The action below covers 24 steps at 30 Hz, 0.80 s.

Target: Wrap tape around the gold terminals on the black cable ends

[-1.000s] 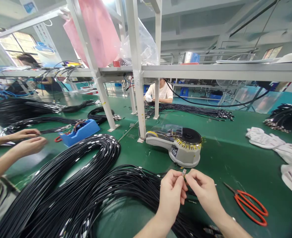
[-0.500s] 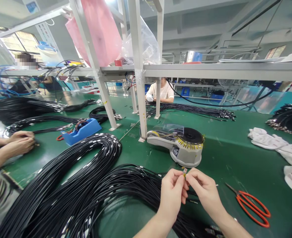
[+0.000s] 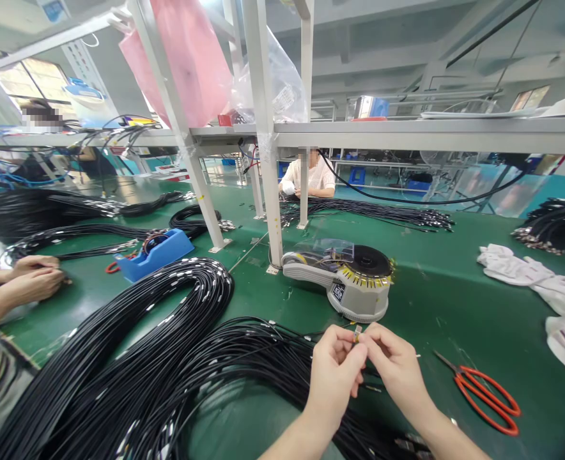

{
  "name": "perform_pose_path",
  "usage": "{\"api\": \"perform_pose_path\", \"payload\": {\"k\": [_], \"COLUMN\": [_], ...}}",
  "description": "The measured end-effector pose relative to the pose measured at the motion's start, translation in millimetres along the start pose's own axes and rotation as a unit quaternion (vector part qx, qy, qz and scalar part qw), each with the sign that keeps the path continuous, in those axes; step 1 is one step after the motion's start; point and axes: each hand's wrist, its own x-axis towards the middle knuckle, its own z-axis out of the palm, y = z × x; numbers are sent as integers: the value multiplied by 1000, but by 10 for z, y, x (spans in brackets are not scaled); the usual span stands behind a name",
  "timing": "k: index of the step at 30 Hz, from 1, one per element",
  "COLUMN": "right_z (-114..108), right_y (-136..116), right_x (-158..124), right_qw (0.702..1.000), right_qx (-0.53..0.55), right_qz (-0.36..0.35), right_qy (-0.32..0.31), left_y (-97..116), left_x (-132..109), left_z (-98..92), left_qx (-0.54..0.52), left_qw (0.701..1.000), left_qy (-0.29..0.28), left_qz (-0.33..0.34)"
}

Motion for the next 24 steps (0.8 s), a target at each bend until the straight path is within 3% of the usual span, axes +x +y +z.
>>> {"api": "perform_pose_path", "payload": {"k": [9, 16, 24], "right_z": [43, -88, -100], "right_y": [21, 188, -36], "right_x": [41, 107, 55], "right_qw": [996, 991, 984], "right_qx": [43, 74, 145], "right_qz": [49, 113, 95], "right_qy": [-68, -5, -51], "left_y": [49, 121, 55], "left_x": [1, -3, 7], "left_z": [-18, -48, -4], "left_qx": [-95, -142, -91], "left_qw": [994, 990, 996], "left_qy": [53, 10, 20], "left_qz": [4, 11, 7]}}
